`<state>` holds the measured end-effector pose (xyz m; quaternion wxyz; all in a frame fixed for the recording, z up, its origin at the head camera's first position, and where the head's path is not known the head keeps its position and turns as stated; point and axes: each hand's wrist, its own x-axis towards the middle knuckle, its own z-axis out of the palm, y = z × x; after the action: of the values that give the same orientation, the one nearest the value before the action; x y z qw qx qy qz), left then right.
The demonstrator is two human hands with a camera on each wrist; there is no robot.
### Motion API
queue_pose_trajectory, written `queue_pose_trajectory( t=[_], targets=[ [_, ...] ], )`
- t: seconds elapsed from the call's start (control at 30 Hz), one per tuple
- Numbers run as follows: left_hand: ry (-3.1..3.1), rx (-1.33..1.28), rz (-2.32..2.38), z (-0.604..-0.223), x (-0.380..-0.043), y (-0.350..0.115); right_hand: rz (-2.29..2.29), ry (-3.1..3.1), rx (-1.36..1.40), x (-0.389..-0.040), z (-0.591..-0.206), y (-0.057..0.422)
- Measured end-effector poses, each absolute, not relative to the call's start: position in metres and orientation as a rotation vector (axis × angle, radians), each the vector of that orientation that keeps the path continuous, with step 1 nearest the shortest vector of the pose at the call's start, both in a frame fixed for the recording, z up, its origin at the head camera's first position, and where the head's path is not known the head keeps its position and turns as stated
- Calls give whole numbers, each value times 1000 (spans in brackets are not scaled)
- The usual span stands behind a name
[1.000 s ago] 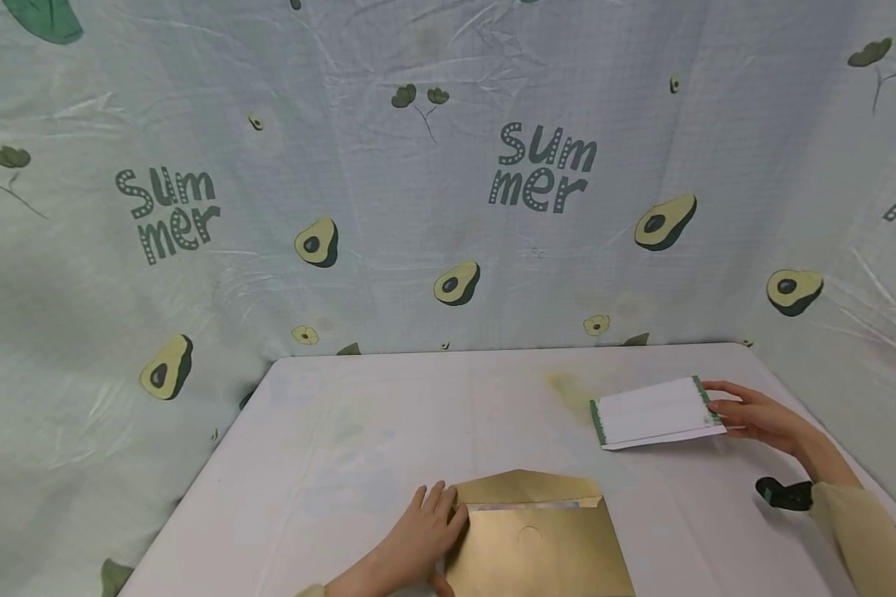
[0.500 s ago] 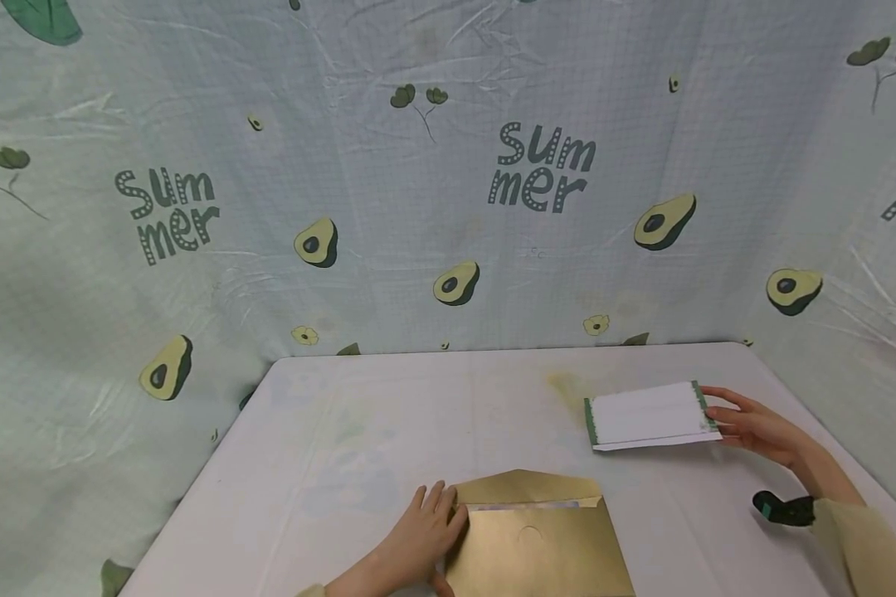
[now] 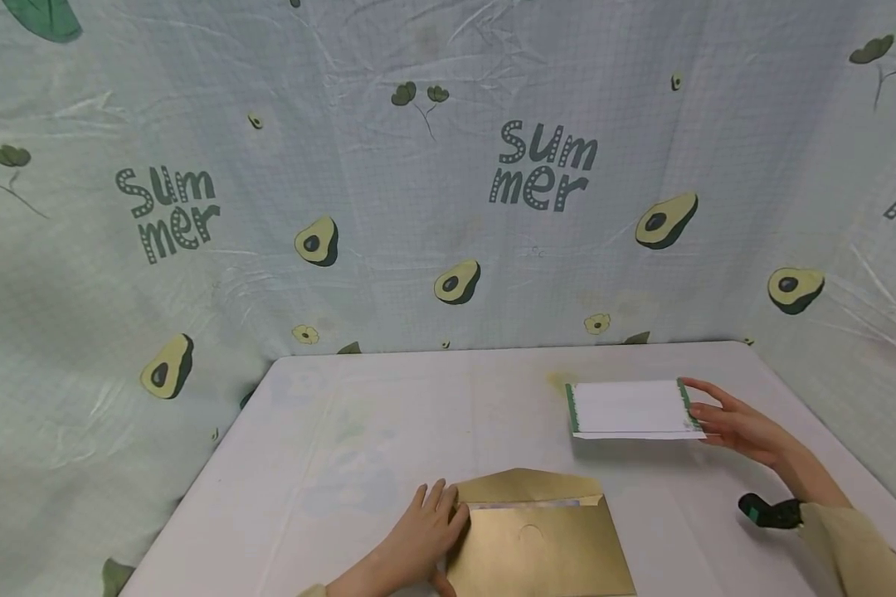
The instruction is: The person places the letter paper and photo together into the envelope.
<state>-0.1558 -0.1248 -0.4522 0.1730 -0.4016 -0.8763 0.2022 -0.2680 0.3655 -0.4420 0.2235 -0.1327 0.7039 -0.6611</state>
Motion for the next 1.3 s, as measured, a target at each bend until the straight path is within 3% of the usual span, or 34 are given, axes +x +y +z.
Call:
queue_pose_trajectory(
  t=[0.77, 1.3],
  targets=[
    [-2519, -1130, 580, -451, -156, -124, -1727, 2007, -438, -271, -422, 310],
    [-2498, -1122, 560, -453, -156, -124, -1508, 2283, -463, -277, -429, 291]
  ],
)
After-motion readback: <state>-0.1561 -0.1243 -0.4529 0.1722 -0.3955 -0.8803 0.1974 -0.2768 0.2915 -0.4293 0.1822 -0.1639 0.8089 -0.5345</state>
